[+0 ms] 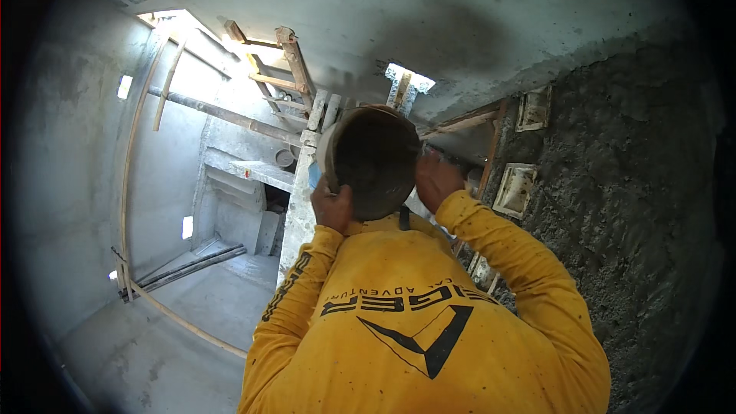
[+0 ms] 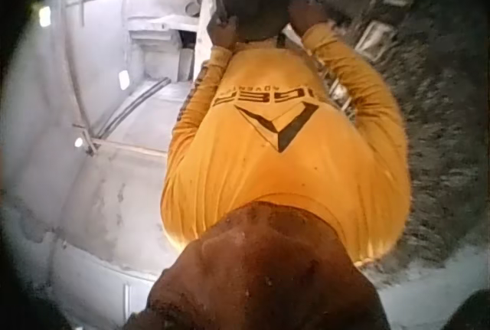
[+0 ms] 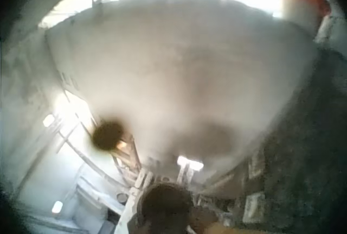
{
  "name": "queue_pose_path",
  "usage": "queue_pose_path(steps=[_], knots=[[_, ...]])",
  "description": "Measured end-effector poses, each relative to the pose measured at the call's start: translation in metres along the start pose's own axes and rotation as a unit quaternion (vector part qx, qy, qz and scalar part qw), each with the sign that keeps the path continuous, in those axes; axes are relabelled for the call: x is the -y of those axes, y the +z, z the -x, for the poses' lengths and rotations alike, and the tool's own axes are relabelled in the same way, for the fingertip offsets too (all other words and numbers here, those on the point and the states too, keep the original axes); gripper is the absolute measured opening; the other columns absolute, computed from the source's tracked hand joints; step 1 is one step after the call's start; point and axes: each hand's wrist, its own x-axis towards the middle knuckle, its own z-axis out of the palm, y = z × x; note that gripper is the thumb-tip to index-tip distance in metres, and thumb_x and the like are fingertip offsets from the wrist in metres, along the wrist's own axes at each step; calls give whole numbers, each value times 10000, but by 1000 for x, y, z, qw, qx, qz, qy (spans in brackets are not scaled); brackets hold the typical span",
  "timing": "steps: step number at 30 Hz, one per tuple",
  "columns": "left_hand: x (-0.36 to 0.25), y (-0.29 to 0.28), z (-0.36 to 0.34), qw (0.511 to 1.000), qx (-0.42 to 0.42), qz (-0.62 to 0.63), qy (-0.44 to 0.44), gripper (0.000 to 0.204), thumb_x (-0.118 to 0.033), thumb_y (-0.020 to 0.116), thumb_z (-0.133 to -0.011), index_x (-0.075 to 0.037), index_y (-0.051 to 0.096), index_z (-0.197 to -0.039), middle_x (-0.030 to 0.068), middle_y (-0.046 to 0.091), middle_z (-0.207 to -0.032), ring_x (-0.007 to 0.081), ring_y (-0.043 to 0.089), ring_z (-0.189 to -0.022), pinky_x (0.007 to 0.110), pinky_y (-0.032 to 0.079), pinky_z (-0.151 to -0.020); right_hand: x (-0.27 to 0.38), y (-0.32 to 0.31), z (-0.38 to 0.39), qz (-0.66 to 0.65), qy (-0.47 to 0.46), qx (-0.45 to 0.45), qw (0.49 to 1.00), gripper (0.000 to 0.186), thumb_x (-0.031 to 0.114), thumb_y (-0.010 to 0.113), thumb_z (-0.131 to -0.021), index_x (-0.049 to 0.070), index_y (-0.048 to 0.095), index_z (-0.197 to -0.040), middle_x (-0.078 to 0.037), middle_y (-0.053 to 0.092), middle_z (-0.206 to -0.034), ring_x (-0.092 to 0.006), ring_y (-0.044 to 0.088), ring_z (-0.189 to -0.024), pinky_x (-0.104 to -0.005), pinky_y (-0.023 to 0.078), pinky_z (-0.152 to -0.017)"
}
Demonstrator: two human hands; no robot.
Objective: The person scoops mortar from a bucket with a trowel and applies it onto the wall.
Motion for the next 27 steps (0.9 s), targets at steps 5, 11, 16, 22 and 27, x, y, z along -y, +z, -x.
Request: queue_pose_path(steps=[5, 11, 16, 22, 27], knots=[[-11, 2, 3, 997, 23, -71, 33, 307, -50, 596, -757, 42, 628, -1048, 121, 696, -881, 181, 645, -771, 302, 512, -713, 26, 23, -8, -169, 6, 225, 960, 282, 222, 593, -859, -38, 646, -954, -271, 658, -910, -425, 654, -871, -471, 530, -739], [-4, -14, -4, 1000, -5, 24, -4, 316, -42, 591, -747, 64, 612, -1045, 113, 683, -903, 165, 631, -783, 283, 512, -722, 21, 7, 22, -355, 41, 85, 930, 327, 296, 566, -911, -18, 628, -981, -269, 650, -857, -451, 632, -861, -491, 485, -790], [-1, -18, -5, 999, -10, 22, -27, 315, -43, 583, -745, 50, 617, -1045, 102, 673, -882, 177, 609, -744, 298, 504, -699, 15, 6, 15, -301, 89, 87, 945, 315, 317, 543, -929, 14, 600, -993, -248, 643, -863, -444, 623, -841, -501, 473, -763], [-6, -11, -16, 999, -15, 34, -18, 283, -34, 586, -751, 41, 617, -1022, 52, 659, -834, 109, 572, -681, 263, 487, -637, -3, 14, 30, -290, 110, 79, 947, 307, 315, 541, -923, 24, 588, -1011, -233, 639, -844, -432, 624, -830, -500, 473, -750], [14, -16, -25, 994, -12, -84, 65, 401, -97, 617, -765, 54, 601, -1137, 169, 672, -1027, 252, 623, -918, 363, 490, -849, -12, -1, 35, -322, 112, 39, 939, 304, 301, 566, -895, 21, 593, -1010, -232, 642, -809, -432, 627, -797, -502, 479, -720]])
